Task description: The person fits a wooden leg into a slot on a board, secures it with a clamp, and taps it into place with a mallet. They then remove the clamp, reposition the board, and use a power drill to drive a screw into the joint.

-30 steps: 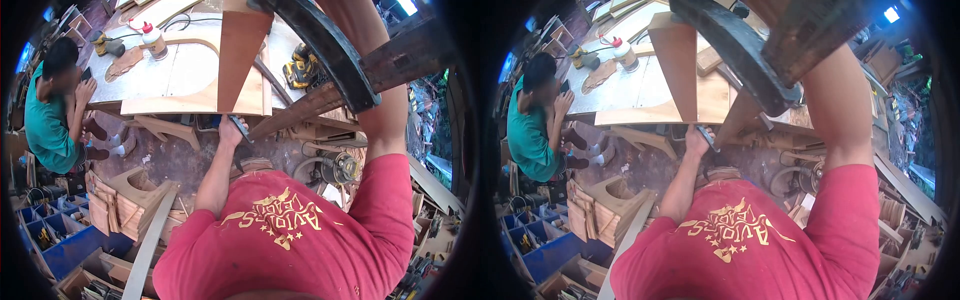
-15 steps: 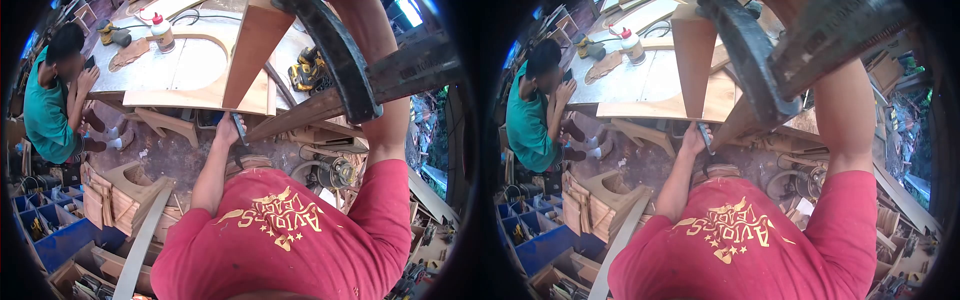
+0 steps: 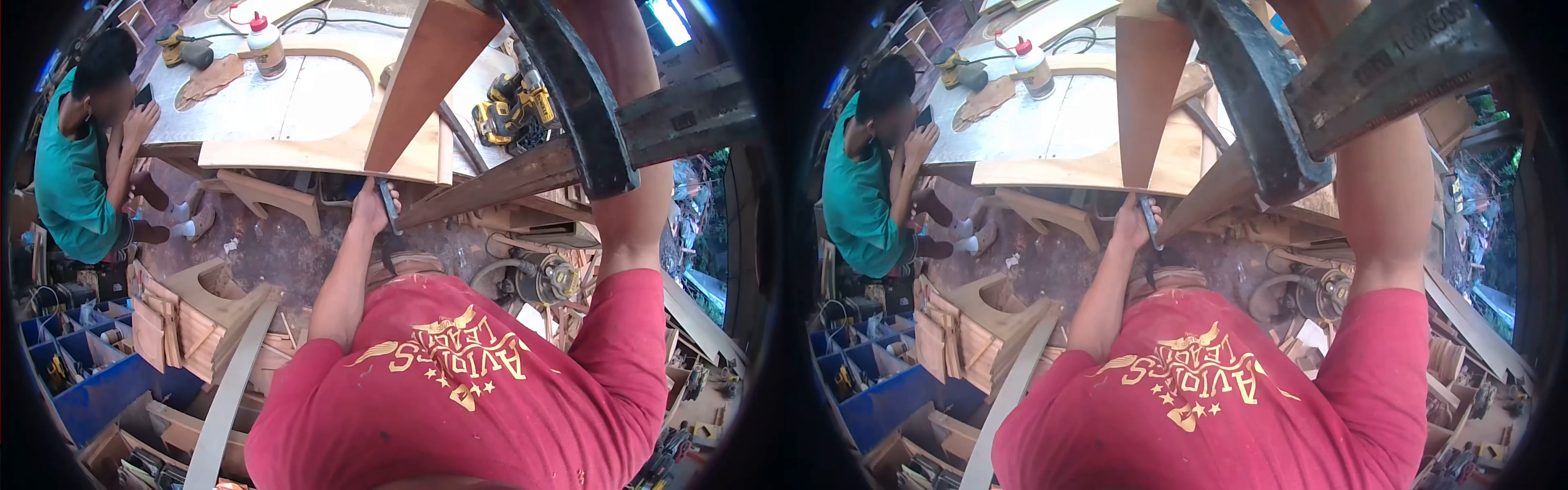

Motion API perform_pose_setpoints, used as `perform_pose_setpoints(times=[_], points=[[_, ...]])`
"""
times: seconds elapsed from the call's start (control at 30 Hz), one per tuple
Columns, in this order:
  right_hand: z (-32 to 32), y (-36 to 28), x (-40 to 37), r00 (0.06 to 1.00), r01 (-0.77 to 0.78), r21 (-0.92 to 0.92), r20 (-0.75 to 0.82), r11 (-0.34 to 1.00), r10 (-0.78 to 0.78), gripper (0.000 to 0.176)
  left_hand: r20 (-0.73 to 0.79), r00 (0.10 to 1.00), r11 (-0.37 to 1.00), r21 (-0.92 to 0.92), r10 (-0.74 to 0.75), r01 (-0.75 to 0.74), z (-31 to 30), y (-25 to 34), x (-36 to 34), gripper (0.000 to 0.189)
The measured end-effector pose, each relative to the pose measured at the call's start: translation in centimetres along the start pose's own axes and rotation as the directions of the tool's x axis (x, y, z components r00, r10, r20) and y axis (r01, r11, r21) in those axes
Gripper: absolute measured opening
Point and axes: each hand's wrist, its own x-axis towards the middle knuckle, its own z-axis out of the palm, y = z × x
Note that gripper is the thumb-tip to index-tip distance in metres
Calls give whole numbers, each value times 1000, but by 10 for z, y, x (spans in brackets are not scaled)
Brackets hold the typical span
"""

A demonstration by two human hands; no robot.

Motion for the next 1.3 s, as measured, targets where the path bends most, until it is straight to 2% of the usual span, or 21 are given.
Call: perform_pose_setpoints(times=[0.1,0.17,0.23,0.33,0.43,0.53,0.73,0.83,0.93,1.03,1.1,1.2,1.23,1.3], points=[[10,-4,-3,995,39,-115,-81,993,-49,46,-9,999,995,86,44,-43,-1,2,-6,38],[11,-1,-3,993,9,-53,-116,999,-15,45,23,998,989,129,65,-68,1,5,-7,35],[12,1,-2,986,-33,7,-161,999,34,43,5,988,972,178,152,-151,8,0,-12,32],[29,-3,-2,975,0,-172,-221,985,-39,42,36,970,943,228,239,-240,14,-6,-16,36],[23,-2,-2,981,19,-154,-189,988,-49,40,24,970,934,264,241,-238,10,-8,-17,40],[25,1,-5,951,6,-33,-309,999,-16,35,-5,954,898,339,298,-279,10,-10,-15,32],[41,14,-4,772,148,-379,-533,914,-346,25,-49,938,883,358,343,-304,17,-15,-13,32],[49,7,-1,728,56,-491,-576,869,-373,24,-56,941,876,389,332,-286,15,-12,-12,33],[48,8,-3,737,35,-589,-530,807,-419,23,-85,946,883,392,313,-257,15,-9,-13,33],[37,-1,-7,837,176,-495,-379,851,-394,22,-98,944,868,433,314,-244,15,-6,-11,34],[49,-20,-15,883,210,-353,-332,912,-332,22,-113,943,874,421,314,-241,17,-6,-16,33],[45,-32,-9,903,183,-317,-319,931,-287,43,-115,942,873,426,314,-239,18,-5,-17,31],[37,-45,-13,966,142,-190,-187,971,-178,46,-112,943,870,430,315,-240,18,-4,-17,31],[22,-45,-17,979,191,-333,-9,924,-205,47,-105,943,868,434,316,-242,17,-4,-16,31]])
